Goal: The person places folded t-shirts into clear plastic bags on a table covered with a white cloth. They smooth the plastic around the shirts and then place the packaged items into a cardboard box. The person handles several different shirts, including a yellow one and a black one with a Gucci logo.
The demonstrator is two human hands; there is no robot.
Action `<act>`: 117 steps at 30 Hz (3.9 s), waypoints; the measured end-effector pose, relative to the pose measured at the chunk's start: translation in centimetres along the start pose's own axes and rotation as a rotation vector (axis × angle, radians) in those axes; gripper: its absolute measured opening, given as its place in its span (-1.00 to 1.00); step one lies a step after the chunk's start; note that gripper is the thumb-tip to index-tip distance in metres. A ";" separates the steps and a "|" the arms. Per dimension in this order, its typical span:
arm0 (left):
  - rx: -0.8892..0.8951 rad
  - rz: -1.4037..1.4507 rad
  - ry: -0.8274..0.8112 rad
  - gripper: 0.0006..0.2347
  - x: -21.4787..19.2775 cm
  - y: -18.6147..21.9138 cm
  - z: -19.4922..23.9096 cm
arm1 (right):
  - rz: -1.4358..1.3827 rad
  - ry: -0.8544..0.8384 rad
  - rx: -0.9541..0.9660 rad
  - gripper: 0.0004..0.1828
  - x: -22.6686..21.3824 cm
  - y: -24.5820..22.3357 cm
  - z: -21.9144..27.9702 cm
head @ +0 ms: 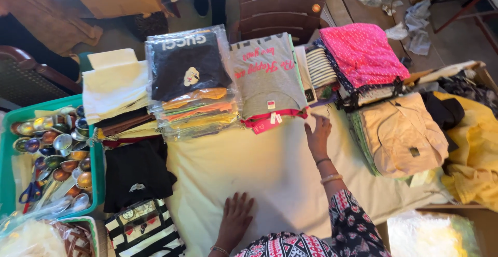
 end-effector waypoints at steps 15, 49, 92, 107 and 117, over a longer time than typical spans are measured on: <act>-0.007 -0.053 -0.006 -0.45 3.5 -1.3 0.8 | 0.461 -0.359 0.260 -0.43 -13.2 11.9 35.6; -0.074 -0.348 -0.152 -0.37 11.6 6.9 -11.3 | -0.687 0.755 1.924 -0.11 -1.6 62.1 75.1; -0.340 1.653 0.102 -0.50 1.6 -4.2 -8.6 | -0.992 -0.678 0.291 -0.71 -0.3 2.3 12.9; -0.342 1.355 0.245 -0.90 7.3 -6.0 -4.8 | -1.201 -0.669 0.679 -0.62 -0.2 8.2 22.8; -0.148 0.244 0.249 -0.55 -3.9 4.4 -6.6 | -0.693 -0.492 0.745 -0.81 2.1 12.7 23.8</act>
Point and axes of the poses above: each hand's wrist, its own z-axis away from the middle knuckle, its own x-axis out of the palm, y = z × x, the point moved 10 cm from there along -z, towards the middle knuckle, and after that the axes turned 12 degrees about -y, right-handed, at the moved point
